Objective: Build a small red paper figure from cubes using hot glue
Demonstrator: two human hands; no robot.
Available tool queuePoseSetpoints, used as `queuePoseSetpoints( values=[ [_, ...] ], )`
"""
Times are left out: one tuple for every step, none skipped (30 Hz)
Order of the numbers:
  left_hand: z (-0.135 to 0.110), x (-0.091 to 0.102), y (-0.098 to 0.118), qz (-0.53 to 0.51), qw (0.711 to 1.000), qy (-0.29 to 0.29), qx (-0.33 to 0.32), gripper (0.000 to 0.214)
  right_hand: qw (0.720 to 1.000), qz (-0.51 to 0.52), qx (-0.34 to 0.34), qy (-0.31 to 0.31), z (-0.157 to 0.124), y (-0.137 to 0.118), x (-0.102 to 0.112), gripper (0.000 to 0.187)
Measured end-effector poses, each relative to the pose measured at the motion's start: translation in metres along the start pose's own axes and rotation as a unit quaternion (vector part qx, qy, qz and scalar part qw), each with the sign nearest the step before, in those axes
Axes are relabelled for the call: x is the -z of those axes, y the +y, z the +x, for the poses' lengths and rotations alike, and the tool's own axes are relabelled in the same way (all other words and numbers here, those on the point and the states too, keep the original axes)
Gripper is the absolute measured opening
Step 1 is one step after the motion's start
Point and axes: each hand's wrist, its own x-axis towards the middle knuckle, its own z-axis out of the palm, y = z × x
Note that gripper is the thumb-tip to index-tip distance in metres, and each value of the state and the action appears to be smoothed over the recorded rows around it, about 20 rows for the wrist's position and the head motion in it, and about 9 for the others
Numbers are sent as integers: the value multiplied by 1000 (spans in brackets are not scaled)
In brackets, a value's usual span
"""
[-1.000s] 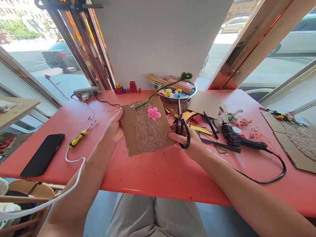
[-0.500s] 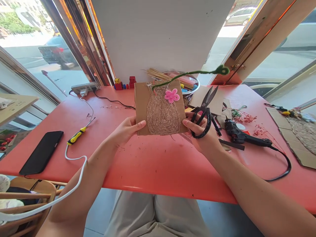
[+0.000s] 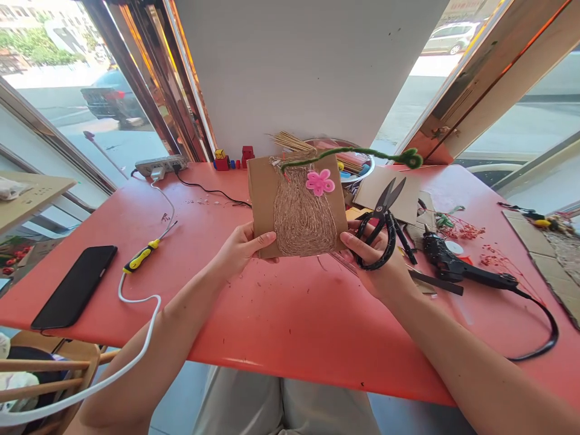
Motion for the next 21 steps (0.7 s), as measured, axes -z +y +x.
queuePoseSetpoints(
  values=[
    [0,0,-2,-4,1000,4,-5,41,1000,5,-1,-3,-1,0,-3,48],
    [1,0,-5,-6,1000,7,-9,42,1000,9,-3,-7,-2,-1,-6,48],
    [1,-1,-7,-4,1000,7,-10,43,1000,11,-4,-10,-4,-3,-9,48],
    [1,-1,-9,3,1000,-1,-8,43,1000,8,-5,-14,-5,-4,-12,47],
    [1,-2,-11,15,1000,-14,-5,45,1000,6,-7,-13,-7,-6,-15,46],
    [0,-2,-11,31,999,-32,-1,48,1000,7,-12,-6,-8,-9,-16,45],
    [0,-2,-11,48,997,-54,5,51,1000,12,-19,7,-9,-11,-16,43],
    [0,-1,-10,62,995,-76,10,55,999,16,-28,23,-9,-13,-15,42],
    [0,0,-8,70,993,-93,12,60,999,19,-35,37,-8,-15,-13,41],
    [0,3,-5,68,992,-101,10,65,998,17,-39,44,-7,-16,-9,39],
    [1,7,-2,57,994,-97,2,70,998,14,-39,44,-5,-16,-5,37],
    [2,11,2,39,996,-78,-10,74,999,12,-36,39,-2,-15,-1,35],
    [3,16,6,19,999,-41,-25,76,999,13,-31,32,1,-13,3,33],
    [3,21,9,7,999,-2,-32,77,999,18,-29,22,4,-9,6,30],
    [4,26,12,-2,999,34,-34,76,999,24,-30,14,7,-5,9,28],
    [4,29,15,-5,998,61,-30,74,999,29,-35,4,10,-1,10,26],
    [4,32,17,-3,997,74,-22,72,999,33,-41,-4,12,2,11,24],
    [4,33,18,3,997,73,-10,71,998,35,-46,-10,12,4,10,23],
    [4,34,18,12,998,60,5,69,998,36,-50,-15,13,5,9,23],
    [3,32,17,22,999,41,22,67,998,35,-53,-18,12,3,8,24],
    [3,30,16,30,999,21,39,64,998,31,-53,-20,11,1,5,25]
  ],
)
